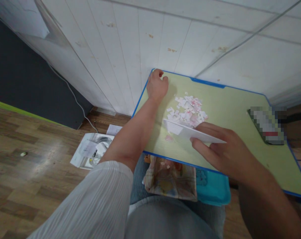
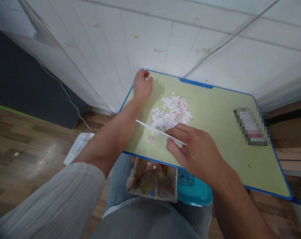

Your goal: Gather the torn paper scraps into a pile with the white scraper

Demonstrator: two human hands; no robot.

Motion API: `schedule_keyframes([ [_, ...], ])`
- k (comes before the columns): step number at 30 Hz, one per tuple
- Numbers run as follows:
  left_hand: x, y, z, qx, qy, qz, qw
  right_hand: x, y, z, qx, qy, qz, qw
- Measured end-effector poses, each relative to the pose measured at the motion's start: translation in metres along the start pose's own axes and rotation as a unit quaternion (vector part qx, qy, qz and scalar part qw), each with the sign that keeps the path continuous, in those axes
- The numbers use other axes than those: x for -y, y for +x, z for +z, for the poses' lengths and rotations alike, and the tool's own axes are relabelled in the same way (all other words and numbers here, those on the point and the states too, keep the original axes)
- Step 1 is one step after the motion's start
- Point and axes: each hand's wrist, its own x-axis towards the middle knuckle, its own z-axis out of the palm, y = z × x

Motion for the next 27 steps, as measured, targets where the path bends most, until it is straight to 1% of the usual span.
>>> schedule_keyframes([
  [2, -0.001, 0.000, -0.001, 0.005, -0.006, 0.002, 1.000, 0.000, -0.007, 0.001, 0.025, 0.010, -0.021, 0.999],
  [4, -0.001, -0.001, -0.002, 0.009, -0.013, 0.010, 1.000, 0.001, -0.014, -0.002, 0.037, 0.016, -0.025, 0.999],
  [9, 0.004, 0.001, 0.000, 0.008, -0.015, 0.026, 1.000, 0.003, -0.024, -0.009, -0.007, 0.023, -0.023, 0.999],
  [12, 0.006, 0.002, 0.001, 0.009, -0.007, 0.018, 1.000, 0.001, -0.023, -0.007, 0.017, 0.021, -0.025, 0.999],
  [14, 0.005, 0.002, 0.001, 0.008, 0.001, 0.008, 1.000, -0.003, -0.022, -0.005, 0.015, 0.001, -0.023, 1.000],
  [16, 0.004, 0.002, 0.001, 0.008, 0.004, 0.000, 1.000, -0.005, -0.022, -0.005, -0.013, -0.024, -0.015, 1.000],
  [18, 0.003, 0.002, 0.001, 0.007, 0.001, -0.001, 1.000, -0.006, -0.023, -0.005, -0.029, -0.019, -0.003, 0.999],
  [22, 0.004, 0.002, 0.001, 0.005, 0.000, 0.011, 1.000, -0.002, -0.023, -0.004, 0.006, 0.051, 0.009, 0.999],
  [27, 0.003, 0.000, 0.001, 0.001, 0.006, 0.011, 1.000, 0.000, -0.027, -0.001, 0.044, 0.052, -0.020, 0.997],
])
